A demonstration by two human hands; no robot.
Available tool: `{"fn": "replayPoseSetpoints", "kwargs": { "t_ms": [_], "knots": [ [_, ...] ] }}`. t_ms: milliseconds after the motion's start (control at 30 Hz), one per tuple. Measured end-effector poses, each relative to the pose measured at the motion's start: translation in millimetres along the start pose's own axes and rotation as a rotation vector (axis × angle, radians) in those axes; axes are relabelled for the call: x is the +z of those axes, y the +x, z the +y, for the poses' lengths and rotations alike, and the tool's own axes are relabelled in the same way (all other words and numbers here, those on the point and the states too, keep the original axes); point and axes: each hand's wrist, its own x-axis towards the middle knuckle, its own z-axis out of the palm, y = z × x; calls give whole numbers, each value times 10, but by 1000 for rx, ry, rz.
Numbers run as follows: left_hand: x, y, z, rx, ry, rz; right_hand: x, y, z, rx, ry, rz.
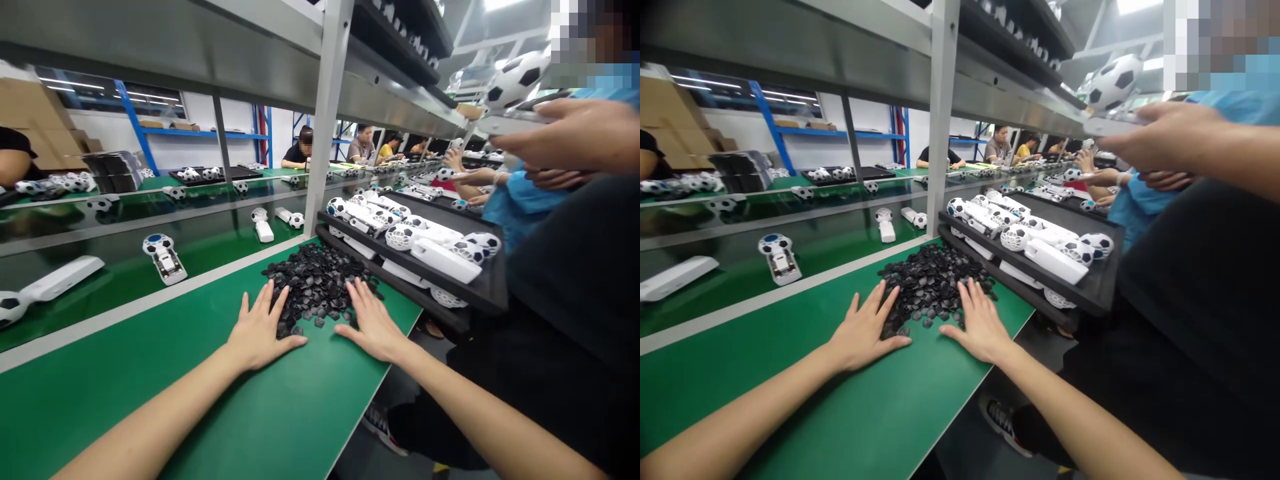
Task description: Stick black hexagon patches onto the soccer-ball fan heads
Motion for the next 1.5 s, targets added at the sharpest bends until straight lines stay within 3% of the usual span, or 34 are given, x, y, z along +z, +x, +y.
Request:
{"fn": "replayPoseSetpoints", "kwargs": {
  "t_ms": [167,333,467,667,800,1133,1500],
  "knots": [
    [71,147,28,3,-76,53,91,308,-330,-172,12,-10],
    [28,21,27,21,-202,88,145,430,-637,-347,-6,112],
    [-78,-308,-49,-72,-172,106,159,461,-851,-478,-2,127],
    [-257,-1019,-328,-243,-111,112,267,505,-1182,-636,130,59],
    [-335,-1279,-331,-330,-152,161,385,579,-1354,-689,202,66],
    [-403,-1332,-311,-315,-265,188,640,926,-1484,-737,228,158],
    [-366,-1327,-349,-280,-303,196,485,847,-1570,-721,198,192]
  ]
}}
